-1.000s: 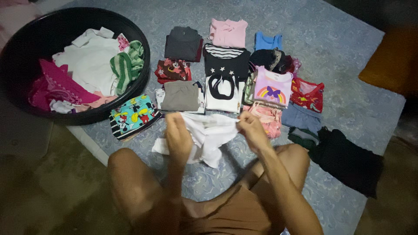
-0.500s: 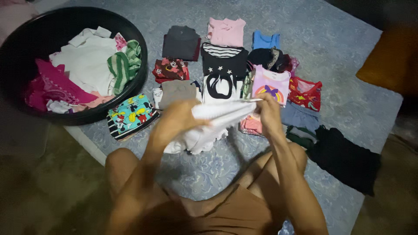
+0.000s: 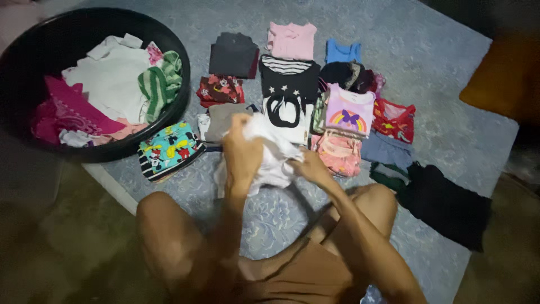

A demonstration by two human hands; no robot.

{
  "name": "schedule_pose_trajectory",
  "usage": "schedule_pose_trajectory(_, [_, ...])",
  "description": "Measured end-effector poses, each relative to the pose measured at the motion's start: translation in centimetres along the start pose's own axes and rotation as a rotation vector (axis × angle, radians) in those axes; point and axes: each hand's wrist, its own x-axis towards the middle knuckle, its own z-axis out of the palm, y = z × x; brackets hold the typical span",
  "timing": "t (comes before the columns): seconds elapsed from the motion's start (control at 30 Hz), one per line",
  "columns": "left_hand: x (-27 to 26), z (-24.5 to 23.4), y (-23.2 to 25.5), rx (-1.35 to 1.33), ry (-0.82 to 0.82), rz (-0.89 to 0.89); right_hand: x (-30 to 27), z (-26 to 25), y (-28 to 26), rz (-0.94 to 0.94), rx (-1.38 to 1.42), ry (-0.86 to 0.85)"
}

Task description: The person folds multiple pieces of clean clothing, including shorts, tank tops, and a floral top, taken from a black basin. Each item is smoothed, folded into a compact rectangle, and placed into neat stacks on the floor.

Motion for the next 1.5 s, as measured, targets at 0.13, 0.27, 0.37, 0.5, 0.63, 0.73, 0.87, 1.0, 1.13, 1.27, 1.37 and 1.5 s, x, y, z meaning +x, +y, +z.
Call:
schedule_pose_trajectory(0.13, [-1.4, -2.7, -0.1, 0.206, -0.338, 0.069, 2.6, -1.1, 2.4, 0.145, 1.156, -0.086])
schedule_pose_trajectory(0.27, [-2.5, -3.8, -4.3, 0.241, -0.838, -0.061, 2.6, -2.1, 2.2, 0.215, 1.224, -0.187])
schedule_pose_trajectory(0.37, [-2.8, -3.5, -8.2, 0.228, -0.851, -0.057, 1.5, -2.1, 0.2, 0.221, 1.199, -0.274])
schedule_pose_trajectory(0.5, [-2.1, -2.6, -10.8, 0.013, -0.626, 0.155, -1.4, -1.8, -1.7, 0.333, 0.475, -0.362])
schedule_pose_trajectory(0.63, [-2.7, -0.7, -8.5, -0.154, -0.318, 0.078, -3.3, 0.0, 0.4, 0.380, -0.165, -0.345])
schedule_pose_trajectory(0.73, [-4.4, 1.2, -7.0, -0.144, -0.194, -0.048, -2.6, 2.8, 3.8, 0.285, 0.226, -0.235])
schedule_pose_trajectory(0.87, [-4.7, 1.1, -9.1, -0.042, -0.186, -0.183, -0.9, 2.7, 6.0, 0.251, 1.110, -0.117])
schedule_pose_trajectory(1.0, [-3.9, -1.6, -13.3, 0.244, -0.136, -0.230, -0.6, 0.6, 5.6, 0.201, 1.296, -0.099])
schedule_pose_trajectory(1.13, [-3.1, -1.4, -12.7, 0.345, -0.039, -0.255, -2.3, 3.5, 5.1, 0.070, 0.418, -0.281])
schedule_pose_trajectory(1.27, [-2.0, -0.1, -8.1, 0.292, -0.099, -0.502, -4.0, 5.2, 4.3, 0.109, -0.306, -0.442])
schedule_pose_trajectory(1.37, [-2.5, -0.2, -6.5, 0.188, 0.021, -0.286, -3.5, 4.1, 3.3, 0.266, 0.022, -0.162])
schedule_pose_trajectory(1.5, [-4.1, 0.0, -7.4, 0.133, -0.068, -0.273, -1.8, 3.0, 2.5, 0.258, 1.314, 0.066])
